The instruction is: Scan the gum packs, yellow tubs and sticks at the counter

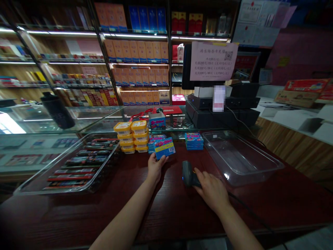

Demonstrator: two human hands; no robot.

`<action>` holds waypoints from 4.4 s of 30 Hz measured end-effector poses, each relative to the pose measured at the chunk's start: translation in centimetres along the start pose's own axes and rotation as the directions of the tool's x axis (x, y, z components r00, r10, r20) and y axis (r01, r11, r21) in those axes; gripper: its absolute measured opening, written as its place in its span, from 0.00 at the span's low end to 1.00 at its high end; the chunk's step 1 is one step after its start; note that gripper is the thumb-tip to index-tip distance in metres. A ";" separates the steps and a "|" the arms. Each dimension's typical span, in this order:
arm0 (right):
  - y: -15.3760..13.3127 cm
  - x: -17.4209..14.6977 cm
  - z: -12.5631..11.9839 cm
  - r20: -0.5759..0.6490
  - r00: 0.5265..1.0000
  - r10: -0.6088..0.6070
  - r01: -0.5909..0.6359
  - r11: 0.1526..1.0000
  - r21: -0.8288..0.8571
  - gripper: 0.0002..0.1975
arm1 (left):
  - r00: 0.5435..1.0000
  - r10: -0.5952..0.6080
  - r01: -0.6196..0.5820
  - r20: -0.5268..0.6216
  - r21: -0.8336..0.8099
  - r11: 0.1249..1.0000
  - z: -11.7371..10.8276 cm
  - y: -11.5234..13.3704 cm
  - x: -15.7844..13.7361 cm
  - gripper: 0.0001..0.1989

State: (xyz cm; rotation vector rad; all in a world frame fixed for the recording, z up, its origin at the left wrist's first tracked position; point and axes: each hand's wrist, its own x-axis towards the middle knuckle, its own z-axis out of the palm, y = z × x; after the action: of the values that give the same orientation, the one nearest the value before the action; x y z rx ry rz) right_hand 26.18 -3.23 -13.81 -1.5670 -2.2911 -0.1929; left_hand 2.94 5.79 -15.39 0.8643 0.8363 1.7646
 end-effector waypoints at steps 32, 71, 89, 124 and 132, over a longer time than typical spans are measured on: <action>-0.7 0.2 0.7 -0.001 0.992 0.127 -0.127 0.990 0.059 0.25 | 0.474 -0.046 -0.843 0.880 0.438 -0.312 13.0 0.2 7.8 0.12; -0.1 -0.3 1.1 -0.045 0.996 0.074 -0.068 0.989 0.128 0.24 | 0.812 0.340 -0.543 0.474 0.828 0.140 3.3 2.3 4.1 0.11; -0.1 -0.5 0.7 -0.033 0.999 0.042 -0.039 0.997 0.068 0.22 | 0.791 0.337 -0.389 0.511 0.845 -0.367 -1.1 4.7 4.3 0.13; -3.7 1.2 -4.6 0.224 0.904 0.365 -0.393 0.500 0.772 0.23 | 0.997 -0.075 0.075 -0.006 -0.014 0.997 0.6 -1.1 1.2 0.27; -4.5 1.1 -4.8 0.252 0.884 0.395 -0.427 0.457 0.780 0.23 | 0.999 -0.048 0.049 -0.014 0.064 0.997 0.9 -1.3 1.3 0.26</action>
State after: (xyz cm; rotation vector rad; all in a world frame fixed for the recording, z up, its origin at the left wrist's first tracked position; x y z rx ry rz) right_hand 22.68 -5.43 -8.61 -1.4760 -1.4916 0.9281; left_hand 3.91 7.51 -15.79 0.8691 0.9191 1.7099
